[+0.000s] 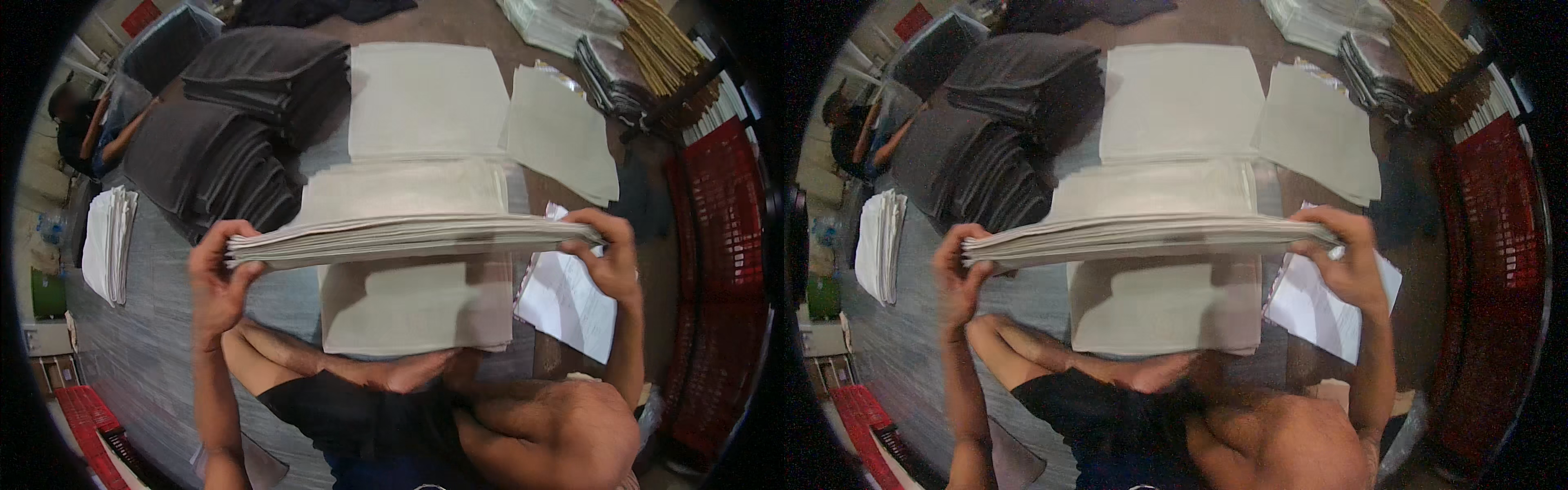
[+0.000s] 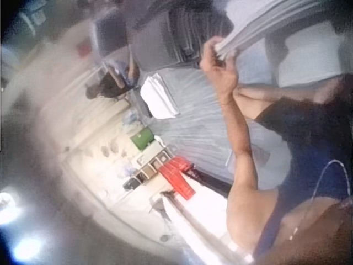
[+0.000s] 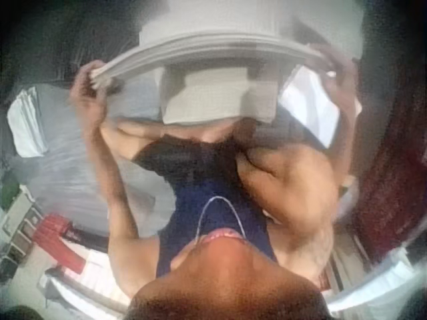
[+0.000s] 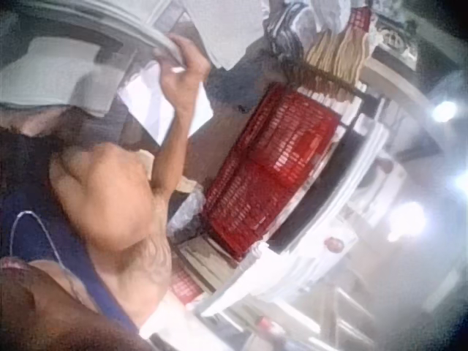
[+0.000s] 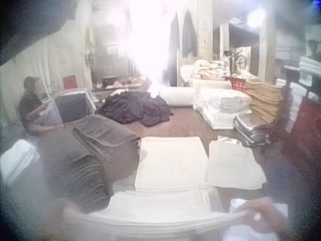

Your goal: The person sits on the floor and folds multiple off-white cloths one by one. They smooth each cloth, fold it in half, and then fold it again before stacking it on a growing pile. The process is repeated for several cloths.

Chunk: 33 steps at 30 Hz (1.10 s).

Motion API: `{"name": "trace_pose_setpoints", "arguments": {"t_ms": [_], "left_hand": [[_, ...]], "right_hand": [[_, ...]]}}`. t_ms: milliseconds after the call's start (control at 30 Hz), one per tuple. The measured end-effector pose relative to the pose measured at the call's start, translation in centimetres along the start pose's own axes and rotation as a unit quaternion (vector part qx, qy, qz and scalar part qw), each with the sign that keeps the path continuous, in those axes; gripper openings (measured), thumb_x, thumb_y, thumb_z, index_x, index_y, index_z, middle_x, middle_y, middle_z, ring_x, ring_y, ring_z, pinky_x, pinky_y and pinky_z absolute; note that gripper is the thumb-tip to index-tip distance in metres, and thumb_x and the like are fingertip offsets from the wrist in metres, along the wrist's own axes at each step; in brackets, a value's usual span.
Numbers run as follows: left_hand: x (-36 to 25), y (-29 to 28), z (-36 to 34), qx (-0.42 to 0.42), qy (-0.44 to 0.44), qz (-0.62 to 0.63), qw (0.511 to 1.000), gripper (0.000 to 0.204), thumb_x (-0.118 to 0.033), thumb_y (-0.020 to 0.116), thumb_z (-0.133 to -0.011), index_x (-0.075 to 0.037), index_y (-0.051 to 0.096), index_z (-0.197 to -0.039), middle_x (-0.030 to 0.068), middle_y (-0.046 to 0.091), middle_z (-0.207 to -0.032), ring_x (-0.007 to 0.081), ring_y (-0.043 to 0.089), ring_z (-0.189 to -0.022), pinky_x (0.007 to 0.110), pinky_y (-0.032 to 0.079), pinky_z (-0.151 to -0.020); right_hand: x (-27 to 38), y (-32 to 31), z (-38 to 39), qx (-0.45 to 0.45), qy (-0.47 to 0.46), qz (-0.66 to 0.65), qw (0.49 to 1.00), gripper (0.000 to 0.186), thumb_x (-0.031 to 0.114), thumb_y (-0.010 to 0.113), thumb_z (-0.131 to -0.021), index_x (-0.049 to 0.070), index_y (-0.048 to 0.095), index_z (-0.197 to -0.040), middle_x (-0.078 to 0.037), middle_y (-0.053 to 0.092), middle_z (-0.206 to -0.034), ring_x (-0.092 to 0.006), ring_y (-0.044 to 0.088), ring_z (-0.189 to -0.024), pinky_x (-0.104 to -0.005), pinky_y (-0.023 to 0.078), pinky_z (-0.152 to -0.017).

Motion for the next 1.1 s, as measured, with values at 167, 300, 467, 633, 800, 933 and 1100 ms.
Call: {"name": "trace_pose_setpoints", "arguments": {"t_ms": [167, 300, 467, 633, 800, 933, 1100], "left_hand": [[-9.2, -7.6, -0.3, -0.103, 0.12, -0.064, 0.985, 0.051, -0.033, 0.077, -0.078, -0.001, 0.058, -0.112, 0.0034, 0.058, -0.097, 0.0108, 0.057, -0.094, 0.024, 0.044, -0.083], [-11.6, -9.1, -1.9, -0.157, 0.118, 0.017, 0.98, 0.065, -0.036, 0.074, -0.074, 0.0, 0.055, -0.124, 0.0074, 0.058, -0.102, 0.0167, 0.059, -0.097, 0.026, 0.045, -0.088], [-6.4, -5.8, -6.6, -0.166, 0.015, 0.021, 0.986, 0.06, -0.033, 0.072, -0.072, -0.004, 0.062, -0.123, 0.0069, 0.057, -0.111, 0.0185, 0.059, -0.1, 0.03, 0.048, -0.088], [13.3, 3.5, -9.8, 0.046, -0.18, 0.265, 0.946, 0.031, -0.008, 0.071, -0.088, -0.004, 0.062, -0.118, 0.0017, 0.065, -0.105, 0.0123, 0.063, -0.091, 0.026, 0.051, -0.083], [28.1, 12.6, -9.4, 0.033, -0.349, 0.215, 0.912, 0.037, -0.013, 0.078, -0.087, -0.002, 0.068, -0.12, 0.0047, 0.069, -0.102, 0.0132, 0.065, -0.085, 0.025, 0.054, -0.074], [29.5, 12.4, -8.9, 0.038, -0.375, 0.262, 0.888, 0.039, -0.015, 0.078, -0.088, -0.002, 0.067, -0.122, 0.0067, 0.07, -0.106, 0.0137, 0.066, -0.09, 0.027, 0.055, -0.079], [28.8, 9.7, -9.3, -0.006, -0.274, 0.063, 0.96, 0.034, -0.016, 0.073, -0.092, -0.002, 0.067, -0.123, 0.007, 0.07, -0.104, 0.013, 0.066, -0.09, 0.027, 0.053, -0.08]], "right_hand": [[8.4, -9.6, 0.7, -0.102, -0.09, 0.004, 0.991, 0.041, 0.021, 0.085, -0.072, -0.004, 0.068, -0.1, -0.007, 0.068, -0.088, -0.0138, 0.064, -0.077, -0.0271, 0.048, -0.069], [9.9, -14.0, -0.2, -0.158, -0.1, 0.0, 0.982, 0.054, 0.032, 0.087, -0.07, 0.003, 0.056, -0.104, -0.004, 0.061, -0.091, -0.0152, 0.063, -0.082, -0.0284, 0.049, -0.071], [5.1, -7.8, -6.5, -0.113, 0.047, -0.225, 0.967, 0.047, 0.021, 0.084, -0.076, 0.008, 0.053, -0.109, -0.007, 0.062, -0.098, -0.0159, 0.064, -0.088, -0.03, 0.053, -0.075], [-10.4, 4.1, -10.8, 0.027, 0.201, -0.114, 0.973, 0.043, 0.019, 0.085, -0.078, 0.008, 0.06, -0.111, -0.002, 0.061, -0.099, -0.0137, 0.059, -0.087, -0.0293, 0.05, -0.077], [-26.8, 16.8, -10.7, -0.005, 0.293, -0.166, 0.941, 0.051, 0.032, 0.087, -0.074, 0.009, 0.066, -0.114, -0.018, 0.065, -0.12, -0.0245, 0.056, -0.12, -0.0367, 0.042, -0.103], [-26.3, 16.3, -11.0, 0.048, 0.25, -0.117, 0.96, 0.051, 0.031, 0.086, -0.076, 0.007, 0.066, -0.117, -0.014, 0.066, -0.118, -0.0244, 0.057, -0.118, -0.0373, 0.044, -0.102], [-22.3, 15.0, -10.7, 0.009, 0.24, 0.0, 0.971, 0.047, 0.024, 0.081, -0.08, 0.004, 0.065, -0.12, -0.018, 0.068, -0.114, -0.0271, 0.063, -0.108, -0.0383, 0.048, -0.095]]}}
Point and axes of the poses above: each hand's wrist, its own z-axis away from the middle knuckle, its own y-axis out of the palm, x = y × z, the point moved 5 cm from there along -z, towards the middle knuckle
